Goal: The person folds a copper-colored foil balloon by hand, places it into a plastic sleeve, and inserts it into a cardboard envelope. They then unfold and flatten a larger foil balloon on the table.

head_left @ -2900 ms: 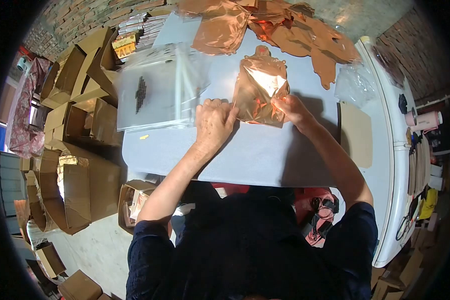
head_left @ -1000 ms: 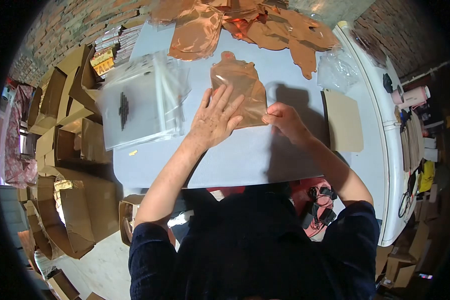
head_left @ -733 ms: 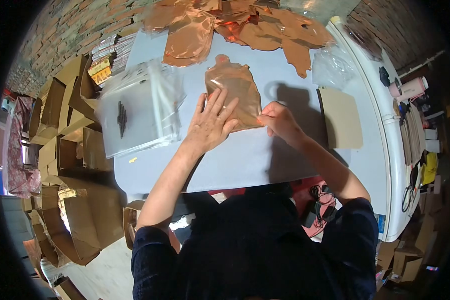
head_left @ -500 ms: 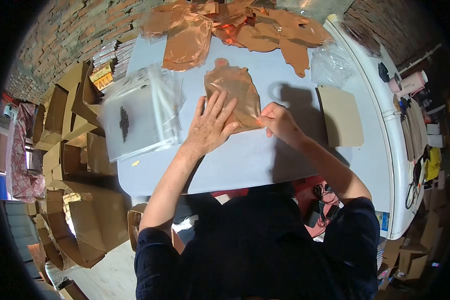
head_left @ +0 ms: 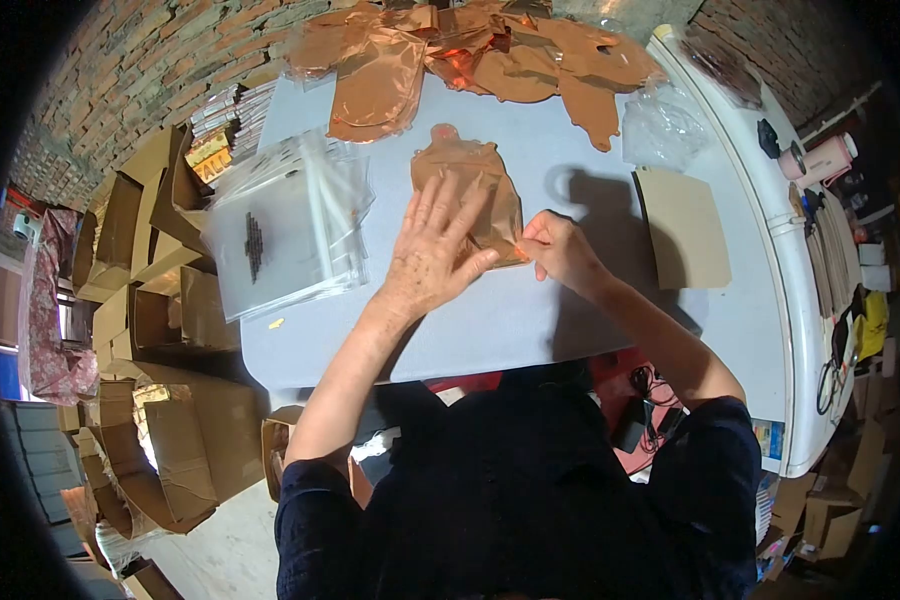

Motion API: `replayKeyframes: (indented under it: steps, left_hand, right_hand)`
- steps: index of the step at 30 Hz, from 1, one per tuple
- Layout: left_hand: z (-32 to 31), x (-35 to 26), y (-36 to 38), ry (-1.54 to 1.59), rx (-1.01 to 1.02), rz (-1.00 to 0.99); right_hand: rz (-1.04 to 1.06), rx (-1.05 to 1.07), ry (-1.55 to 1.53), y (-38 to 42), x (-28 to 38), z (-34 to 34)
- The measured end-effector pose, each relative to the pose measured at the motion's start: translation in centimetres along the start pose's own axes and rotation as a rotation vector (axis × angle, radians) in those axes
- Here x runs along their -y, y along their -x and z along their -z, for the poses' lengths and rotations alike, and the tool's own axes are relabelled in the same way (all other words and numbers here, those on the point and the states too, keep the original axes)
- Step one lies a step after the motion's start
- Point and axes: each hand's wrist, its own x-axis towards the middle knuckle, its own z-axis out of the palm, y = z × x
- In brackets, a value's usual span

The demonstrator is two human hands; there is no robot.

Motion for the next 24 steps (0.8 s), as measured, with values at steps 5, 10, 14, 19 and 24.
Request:
replayKeyframes:
  steps: [5,10,14,19,24]
  left_hand:
    - [-3.0,-0.2,1.2,-0.110,0.058,-0.042]
    - [-3.1,-0.4,1.1,-0.155,0.065,-0.044]
    - [-3.1,-0.5,1.1,-0.163,0.067,-0.048]
    - [-2.9,-0.5,1.0,-0.170,0.090,-0.042]
    - [-2.8,-0.6,1.0,-0.195,0.134,-0.024]
  right_hand:
    - [-0.011,0.006,-0.040,0.3,0.2,0.0]
    - [-0.003,-0.013,0.152,-1.7,0.4,0.8]
    - [-0.014,-0.075,0.435,-4.7,0.5,1.4]
    - [-0.198,0.059,0.504,-7.4,3.1,1.3]
    - [-0.225,0.149,0.412,-8.7,3.4,1.6]
